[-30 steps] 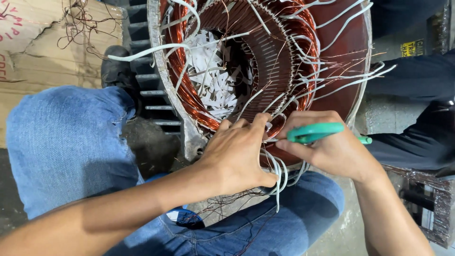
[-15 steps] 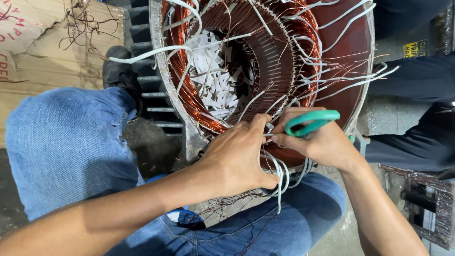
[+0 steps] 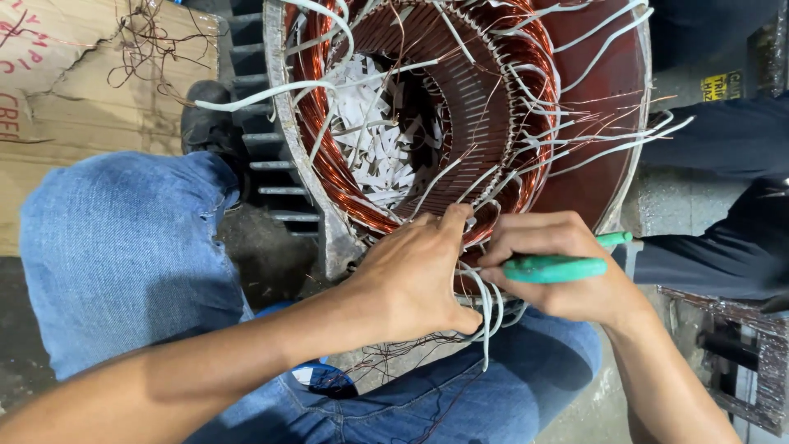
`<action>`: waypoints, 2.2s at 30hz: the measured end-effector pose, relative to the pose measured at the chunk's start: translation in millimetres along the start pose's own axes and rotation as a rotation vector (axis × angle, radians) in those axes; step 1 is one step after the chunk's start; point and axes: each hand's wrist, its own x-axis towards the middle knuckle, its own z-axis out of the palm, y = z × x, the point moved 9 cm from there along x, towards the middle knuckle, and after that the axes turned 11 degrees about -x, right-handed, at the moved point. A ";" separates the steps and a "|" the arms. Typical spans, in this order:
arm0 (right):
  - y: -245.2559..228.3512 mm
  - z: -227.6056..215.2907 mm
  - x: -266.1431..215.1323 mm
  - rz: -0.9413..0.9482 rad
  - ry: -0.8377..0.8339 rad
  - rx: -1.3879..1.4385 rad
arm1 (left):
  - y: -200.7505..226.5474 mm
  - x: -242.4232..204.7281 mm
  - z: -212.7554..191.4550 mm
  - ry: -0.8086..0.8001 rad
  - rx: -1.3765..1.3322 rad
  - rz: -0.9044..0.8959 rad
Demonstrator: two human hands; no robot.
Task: The person trims excess copper wire ends from a motor stator using green-handled scissors. They repeatedly pull wire strands from the stator slots and cut them close to the coil base, discarding the cut pieces.
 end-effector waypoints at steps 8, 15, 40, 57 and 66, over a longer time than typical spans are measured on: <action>27.1 4.5 3.6 0.023 0.044 -0.093 | 6.7 -4.5 -4.1 -0.037 0.055 -0.049; -12.3 -17.1 -3.1 -0.053 -0.133 0.057 | 8.2 -0.7 1.4 0.049 0.158 0.135; -13.2 -35.6 -39.4 0.032 -0.230 -0.411 | 17.3 4.4 -2.7 0.033 0.126 0.325; 62.8 -40.6 -65.2 0.142 1.013 -0.205 | 30.3 52.6 -66.0 0.175 -0.437 0.619; 27.3 0.1 -20.7 0.041 0.937 -0.504 | 15.0 56.6 -61.6 0.144 -0.591 0.507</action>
